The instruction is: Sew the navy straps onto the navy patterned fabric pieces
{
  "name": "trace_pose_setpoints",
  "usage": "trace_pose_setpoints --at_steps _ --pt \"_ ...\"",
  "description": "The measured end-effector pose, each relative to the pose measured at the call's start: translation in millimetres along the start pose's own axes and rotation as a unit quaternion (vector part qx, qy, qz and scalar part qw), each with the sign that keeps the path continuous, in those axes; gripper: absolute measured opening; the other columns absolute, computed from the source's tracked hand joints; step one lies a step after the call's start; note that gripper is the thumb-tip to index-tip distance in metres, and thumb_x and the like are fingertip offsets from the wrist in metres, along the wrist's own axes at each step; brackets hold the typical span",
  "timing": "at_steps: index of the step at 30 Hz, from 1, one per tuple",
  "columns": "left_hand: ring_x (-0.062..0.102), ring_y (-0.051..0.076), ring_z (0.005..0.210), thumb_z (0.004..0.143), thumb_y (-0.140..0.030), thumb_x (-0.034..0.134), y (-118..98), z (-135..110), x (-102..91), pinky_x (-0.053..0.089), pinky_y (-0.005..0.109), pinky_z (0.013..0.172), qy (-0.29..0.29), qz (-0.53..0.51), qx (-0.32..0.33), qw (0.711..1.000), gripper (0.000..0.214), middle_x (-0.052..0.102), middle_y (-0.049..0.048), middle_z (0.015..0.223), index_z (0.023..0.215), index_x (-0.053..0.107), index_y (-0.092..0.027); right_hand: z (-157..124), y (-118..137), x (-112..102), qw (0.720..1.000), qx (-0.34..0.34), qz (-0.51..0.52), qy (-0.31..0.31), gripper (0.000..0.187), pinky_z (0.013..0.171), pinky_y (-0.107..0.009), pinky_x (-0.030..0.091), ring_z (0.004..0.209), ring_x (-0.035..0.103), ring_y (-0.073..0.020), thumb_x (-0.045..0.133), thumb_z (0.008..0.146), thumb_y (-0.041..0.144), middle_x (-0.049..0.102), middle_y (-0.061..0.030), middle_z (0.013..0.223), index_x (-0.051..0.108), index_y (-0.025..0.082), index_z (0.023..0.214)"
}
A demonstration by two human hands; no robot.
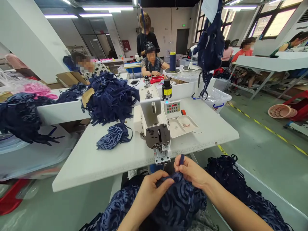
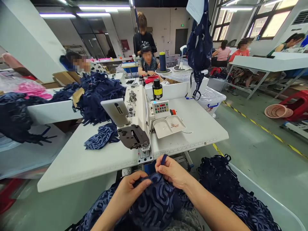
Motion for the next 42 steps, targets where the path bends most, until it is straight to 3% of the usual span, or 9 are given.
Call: trace_pose_setpoints --at_steps 3,6,9,11,13,15,23,28,42 --pt "0.052 0.015 0.065 0.085 -0.049 0.054 6 4 -27.9 0.038 0.023 0.059 -0.066 0.025 -0.015 0.997 0.033 0.059 -0.0021 0.067 0.077 0.064 -0.019 13 26 0 0.987 -0.049 -0.153 -0.013 0.025 0.065 -0.024 0.042 0.069 0.055 -0.012 0.078 0.071 0.034 0.062 0.0008 0.076 0.062 0.018 0.082" --pt "0.056 0.017 0.069 0.09 -0.049 0.048 7 9 -51.1 0.041 0.026 0.061 -0.139 0.136 -0.004 0.981 0.034 0.061 -0.0004 0.071 0.081 0.062 -0.02 26 49 3 0.933 -0.14 -0.317 -0.092 0.015 0.069 -0.028 0.044 0.072 0.055 -0.0151 0.067 0.08 0.032 0.059 0.0001 0.076 0.062 0.018 0.079" --pt "0.061 0.023 0.086 0.094 -0.039 0.045 -12 6 -63.7 0.045 0.033 0.075 -0.265 0.286 0.101 0.915 0.026 0.066 0.0065 0.09 0.092 0.062 -0.019 31 56 15 0.864 -0.234 -0.42 -0.148 0.015 0.073 -0.03 0.045 0.079 0.055 -0.0171 0.057 0.088 0.032 0.057 -0.0029 0.085 0.058 0.018 0.081" --pt "0.059 0.023 0.103 0.095 -0.027 0.045 -26 1 -48.8 0.044 0.037 0.088 -0.285 0.359 0.216 0.862 0.023 0.065 0.0104 0.11 0.109 0.06 -0.017 34 52 20 0.843 -0.257 -0.45 -0.147 0.018 0.077 -0.031 0.045 0.082 0.055 -0.0182 0.049 0.093 0.032 0.057 -0.0052 0.089 0.056 0.018 0.086" --pt "0.055 0.021 0.115 0.095 -0.016 0.043 -31 -4 -21.4 0.038 0.035 0.099 -0.236 0.413 0.311 0.823 0.032 0.063 0.0093 0.123 0.125 0.054 -0.017 37 51 22 0.832 -0.263 -0.47 -0.133 0.02 0.081 -0.033 0.045 0.086 0.055 -0.0195 0.043 0.096 0.032 0.058 -0.0072 0.092 0.056 0.017 0.092" --pt "0.053 0.018 0.12 0.095 -0.012 0.039 -28 -7 -0.5 0.034 0.033 0.105 -0.196 0.451 0.343 0.8 0.039 0.062 0.0071 0.127 0.131 0.052 -0.018 42 54 21 0.828 -0.254 -0.486 -0.115 0.022 0.082 -0.033 0.045 0.087 0.056 -0.0201 0.041 0.096 0.032 0.06 -0.0077 0.092 0.057 0.017 0.095" --pt "0.054 0.02 0.121 0.097 -0.012 0.04 -20 -7 4.5 0.024 0.036 0.106 -0.279 0.462 0.25 0.804 0.04 0.062 0.0067 0.129 0.134 0.051 -0.018 76 73 24 0.813 -0.199 -0.542 -0.078 0.022 0.076 -0.031 0.048 0.08 0.059 -0.0195 0.047 0.088 0.022 0.068 -0.0051 0.085 0.068 0.018 0.092" --pt "0.055 0.02 0.119 0.096 -0.01 0.039 -24 -5 5.2 0.028 0.035 0.102 -0.282 0.484 0.236 0.794 0.042 0.065 0.007 0.124 0.135 0.051 -0.019 81 71 30 0.817 -0.209 -0.534 -0.061 0.023 0.082 -0.033 0.048 0.092 0.061 -0.022 0.047 0.086 0.02 0.07 -0.007 0.091 0.071 0.017 0.088" --pt "0.058 0.021 0.115 0.097 -0.01 0.035 -29 -5 5.7 0.03 0.037 0.092 -0.306 0.49 0.218 0.787 0.039 0.066 0.0061 0.122 0.129 0.056 -0.017 84 69 26 0.816 -0.214 -0.533 -0.068 0.023 0.084 -0.035 0.048 0.097 0.06 -0.0234 0.05 0.082 0.017 0.07 -0.0072 0.095 0.07 0.018 0.094"
Point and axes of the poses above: each hand's wrist, its own z-axis towards the middle knuckle, its own x-axis out of the palm, y = z × x, the point moved 9 cm from there along z, towards the middle knuckle
